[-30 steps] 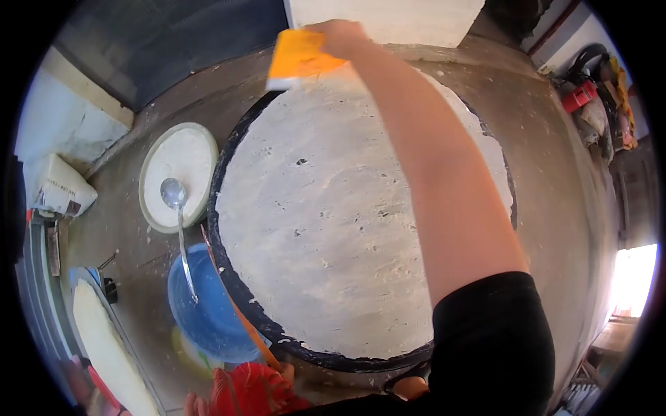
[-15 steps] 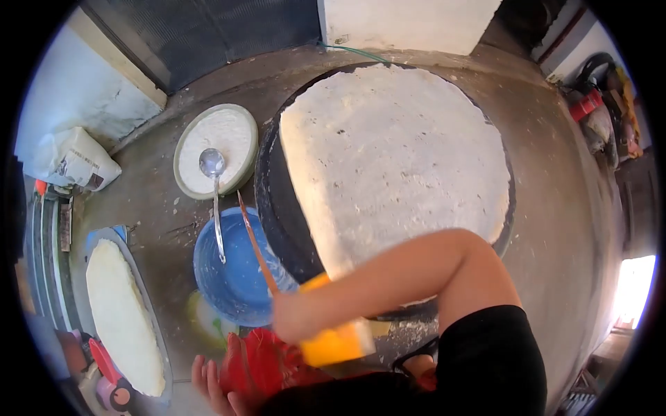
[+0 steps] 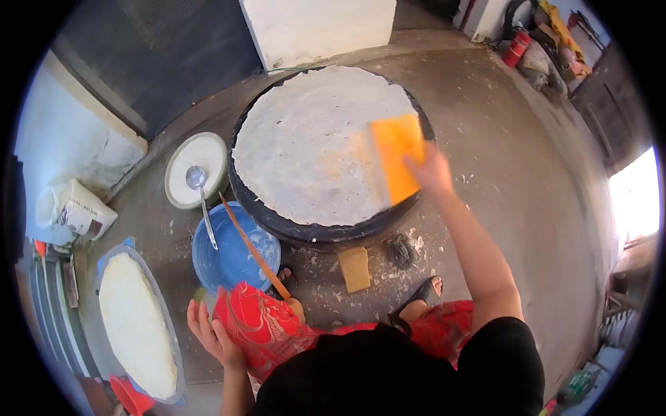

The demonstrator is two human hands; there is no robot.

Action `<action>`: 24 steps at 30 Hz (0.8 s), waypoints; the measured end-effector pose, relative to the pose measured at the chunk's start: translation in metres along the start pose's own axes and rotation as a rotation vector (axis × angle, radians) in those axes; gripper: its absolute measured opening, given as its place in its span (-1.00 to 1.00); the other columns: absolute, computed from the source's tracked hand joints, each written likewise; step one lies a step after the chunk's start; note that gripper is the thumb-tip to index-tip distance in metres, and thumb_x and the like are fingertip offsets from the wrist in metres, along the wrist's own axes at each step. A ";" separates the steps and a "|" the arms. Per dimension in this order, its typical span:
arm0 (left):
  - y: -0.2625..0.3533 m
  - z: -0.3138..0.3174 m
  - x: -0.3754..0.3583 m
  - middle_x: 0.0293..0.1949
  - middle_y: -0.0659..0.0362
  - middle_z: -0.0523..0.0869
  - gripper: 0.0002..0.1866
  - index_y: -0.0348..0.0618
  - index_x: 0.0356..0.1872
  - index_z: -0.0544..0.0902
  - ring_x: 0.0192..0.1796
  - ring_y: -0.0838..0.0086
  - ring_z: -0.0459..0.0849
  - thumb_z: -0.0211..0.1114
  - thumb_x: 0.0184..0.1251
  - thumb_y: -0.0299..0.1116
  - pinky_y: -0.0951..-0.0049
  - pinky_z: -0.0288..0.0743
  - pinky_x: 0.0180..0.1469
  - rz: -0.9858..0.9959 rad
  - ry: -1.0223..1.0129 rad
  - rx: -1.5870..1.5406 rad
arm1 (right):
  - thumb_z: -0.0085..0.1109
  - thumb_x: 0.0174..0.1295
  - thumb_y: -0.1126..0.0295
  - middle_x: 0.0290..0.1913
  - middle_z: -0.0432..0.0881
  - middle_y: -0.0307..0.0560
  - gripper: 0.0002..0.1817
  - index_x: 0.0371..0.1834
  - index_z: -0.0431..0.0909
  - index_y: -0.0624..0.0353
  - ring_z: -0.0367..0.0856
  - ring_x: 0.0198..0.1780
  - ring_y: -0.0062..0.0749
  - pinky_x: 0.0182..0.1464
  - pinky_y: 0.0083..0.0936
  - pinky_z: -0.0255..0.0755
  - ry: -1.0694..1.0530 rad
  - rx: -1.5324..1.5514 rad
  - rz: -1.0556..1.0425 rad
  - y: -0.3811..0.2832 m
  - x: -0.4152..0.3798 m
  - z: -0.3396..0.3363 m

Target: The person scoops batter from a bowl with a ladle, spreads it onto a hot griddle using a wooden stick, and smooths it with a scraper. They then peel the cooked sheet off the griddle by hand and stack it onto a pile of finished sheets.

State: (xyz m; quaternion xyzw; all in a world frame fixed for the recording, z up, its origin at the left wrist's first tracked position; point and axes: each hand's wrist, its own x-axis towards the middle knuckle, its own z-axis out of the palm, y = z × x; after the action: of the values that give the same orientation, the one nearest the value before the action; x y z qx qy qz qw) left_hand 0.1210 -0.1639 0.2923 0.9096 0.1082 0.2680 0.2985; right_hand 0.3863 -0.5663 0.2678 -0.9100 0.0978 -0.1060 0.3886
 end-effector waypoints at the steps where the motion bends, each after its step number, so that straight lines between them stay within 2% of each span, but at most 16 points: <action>1: -0.001 0.001 -0.001 0.20 -0.17 0.24 -0.59 -0.45 0.09 0.36 0.22 0.04 0.26 -0.11 0.33 -0.35 0.17 0.13 0.22 -0.005 0.014 -0.025 | 0.28 -0.07 0.15 -0.20 0.61 0.15 -0.49 -0.13 0.45 0.28 0.62 -0.18 -0.13 -0.15 -0.34 0.49 0.059 -0.047 0.087 0.023 0.018 -0.015; 2: -0.002 0.002 -0.002 0.20 -0.15 0.24 -0.61 -0.44 0.08 0.36 0.23 0.05 0.25 -0.10 0.33 -0.37 0.18 0.12 0.23 -0.013 0.027 -0.048 | 0.30 -0.11 0.17 -0.18 0.61 0.14 -0.48 -0.12 0.45 0.28 0.62 -0.15 -0.14 -0.13 -0.35 0.49 0.114 -0.093 0.175 0.047 0.029 -0.025; 3: -0.003 0.002 -0.003 0.20 -0.15 0.24 -0.61 -0.44 0.08 0.36 0.23 0.05 0.25 -0.10 0.33 -0.37 0.18 0.12 0.23 -0.006 0.028 -0.048 | 0.30 -0.11 0.17 -0.18 0.61 0.14 -0.48 -0.12 0.45 0.28 0.62 -0.15 -0.14 -0.13 -0.35 0.49 0.119 -0.087 0.176 0.059 0.034 -0.032; 5: -0.004 0.003 -0.004 0.20 -0.14 0.25 -0.63 -0.43 0.08 0.37 0.23 0.06 0.26 -0.09 0.32 -0.41 0.19 0.11 0.24 -0.011 0.042 -0.055 | 0.34 -0.21 0.21 -0.18 0.61 0.12 -0.45 -0.13 0.46 0.28 0.62 -0.14 -0.15 -0.12 -0.34 0.49 0.215 -0.215 0.364 0.074 0.033 -0.041; 10: -0.007 0.010 -0.007 0.20 -0.12 0.26 -0.63 -0.41 0.08 0.38 0.21 0.07 0.28 -0.09 0.32 -0.40 0.19 0.12 0.23 0.016 0.058 -0.068 | 0.36 -0.23 0.24 -0.22 0.62 0.09 -0.44 -0.12 0.44 0.26 0.61 -0.15 -0.11 -0.11 -0.32 0.49 0.178 -0.150 0.412 0.059 -0.041 0.000; 14: -0.001 0.014 -0.001 0.18 -0.11 0.30 -0.63 -0.39 0.07 0.40 0.18 0.06 0.31 -0.04 0.30 -0.39 0.19 0.16 0.20 0.111 0.055 -0.004 | 0.31 -0.12 0.22 -0.26 0.59 0.15 -0.47 -0.12 0.34 0.26 0.59 -0.19 0.03 -0.13 -0.23 0.46 0.044 0.182 0.328 0.016 -0.158 0.046; 15: 0.001 0.015 0.003 0.17 -0.11 0.32 -0.63 -0.38 0.07 0.40 0.17 0.06 0.32 -0.01 0.28 -0.40 0.20 0.19 0.19 0.162 0.057 0.012 | 0.29 -0.10 0.22 -0.29 0.59 0.16 -0.48 -0.11 0.34 0.24 0.58 -0.22 0.05 -0.15 -0.22 0.45 0.000 0.047 0.244 0.005 -0.185 0.055; 16: 0.006 0.016 0.006 0.17 -0.11 0.32 -0.63 -0.38 0.07 0.40 0.17 0.06 0.32 -0.01 0.28 -0.40 0.20 0.19 0.19 0.165 0.057 0.015 | 0.26 -0.08 0.20 -0.31 0.58 0.17 -0.49 -0.09 0.34 0.20 0.57 -0.22 0.06 -0.17 -0.22 0.45 -0.083 0.093 0.131 -0.004 -0.209 0.057; 17: 0.013 0.016 0.010 0.16 -0.09 0.34 -0.63 -0.37 0.06 0.41 0.16 0.07 0.33 0.04 0.25 -0.43 0.23 0.22 0.16 0.199 0.046 0.002 | 0.26 -0.08 0.20 -0.31 0.58 0.17 -0.49 -0.09 0.34 0.20 0.57 -0.22 0.06 -0.17 -0.22 0.45 -0.085 0.097 0.133 -0.013 -0.218 0.054; 19: 0.026 0.017 0.023 0.14 -0.08 0.36 -0.63 -0.36 0.05 0.42 0.15 0.09 0.35 0.09 0.21 -0.47 0.25 0.25 0.13 0.231 0.028 -0.005 | 0.25 -0.08 0.17 -0.32 0.58 0.17 -0.50 -0.10 0.35 0.15 0.57 -0.23 0.05 -0.20 -0.21 0.45 -0.340 0.088 -0.069 -0.025 -0.232 0.046; 21: 0.041 0.021 0.045 0.11 -0.01 0.40 -0.61 -0.33 0.02 0.46 0.13 0.12 0.37 0.18 0.10 -0.54 0.30 0.30 0.08 0.426 -0.020 0.020 | 0.25 -0.08 0.20 -0.30 0.58 0.12 -0.52 -0.09 0.39 0.14 0.56 -0.21 0.02 -0.17 -0.24 0.43 -0.371 0.065 -0.080 -0.033 -0.221 0.030; 23: 0.061 0.033 0.072 0.05 0.06 0.45 -0.58 -0.27 -0.02 0.50 0.08 0.14 0.39 0.26 -0.01 -0.53 0.28 0.33 0.04 0.573 -0.120 0.012 | 0.20 -0.06 0.19 -0.37 0.60 0.11 -0.58 -0.13 0.40 0.09 0.58 -0.27 -0.02 -0.24 -0.20 0.45 -0.536 -0.121 -0.180 -0.041 -0.205 0.003; 24: 0.067 0.047 0.083 0.03 0.09 0.47 -0.56 -0.25 -0.04 0.51 0.07 0.15 0.40 0.29 -0.05 -0.52 0.26 0.35 0.03 0.627 -0.164 0.006 | 0.18 -0.05 0.21 -0.37 0.61 0.07 -0.57 -0.07 0.42 0.05 0.59 -0.29 -0.05 -0.24 -0.23 0.45 -0.571 -0.171 -0.234 -0.043 -0.201 -0.007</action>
State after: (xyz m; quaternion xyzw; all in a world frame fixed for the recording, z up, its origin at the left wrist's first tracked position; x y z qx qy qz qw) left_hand 0.2188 -0.2108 0.3361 0.9180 -0.2011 0.2723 0.2066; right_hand 0.1957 -0.4894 0.2803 -0.9373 -0.1121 0.1186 0.3078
